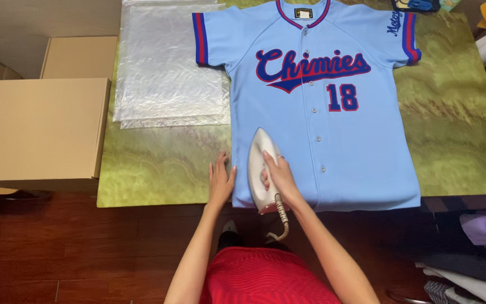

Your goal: The person irons a light blue baseball jersey laid flat on a green ironing board. They use a white electric iron to smooth the front, sleeves, and collar areas, moving the iron back and forth while holding the fabric with the other hand.

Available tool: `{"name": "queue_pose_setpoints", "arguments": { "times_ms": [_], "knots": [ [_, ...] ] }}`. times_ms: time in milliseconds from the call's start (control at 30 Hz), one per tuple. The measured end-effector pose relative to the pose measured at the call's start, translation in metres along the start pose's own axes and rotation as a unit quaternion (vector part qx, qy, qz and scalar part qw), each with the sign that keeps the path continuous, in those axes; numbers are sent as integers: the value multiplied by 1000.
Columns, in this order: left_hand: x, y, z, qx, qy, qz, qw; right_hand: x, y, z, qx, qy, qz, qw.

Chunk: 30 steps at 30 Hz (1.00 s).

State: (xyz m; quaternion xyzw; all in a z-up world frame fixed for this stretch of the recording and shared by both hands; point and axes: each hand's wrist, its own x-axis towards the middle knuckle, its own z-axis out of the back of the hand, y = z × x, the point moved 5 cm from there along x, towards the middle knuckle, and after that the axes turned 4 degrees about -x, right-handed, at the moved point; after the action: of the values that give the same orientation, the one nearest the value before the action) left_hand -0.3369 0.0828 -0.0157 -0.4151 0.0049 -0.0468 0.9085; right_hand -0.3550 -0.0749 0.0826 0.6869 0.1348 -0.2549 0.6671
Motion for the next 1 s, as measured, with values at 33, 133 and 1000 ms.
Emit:
{"name": "queue_pose_setpoints", "arguments": {
  "times_ms": [33,133,1000],
  "knots": [
    [-7,-2,-1,1,-5,1,1000,-5,1,-8,-2,4,3,1000],
    [-22,-6,-3,112,-21,-10,993,-11,-12,-29,-2,32,-20,999],
    [-46,-16,-14,84,21,81,993,-34,-44,10,-21,35,9,999]
  ]
}}
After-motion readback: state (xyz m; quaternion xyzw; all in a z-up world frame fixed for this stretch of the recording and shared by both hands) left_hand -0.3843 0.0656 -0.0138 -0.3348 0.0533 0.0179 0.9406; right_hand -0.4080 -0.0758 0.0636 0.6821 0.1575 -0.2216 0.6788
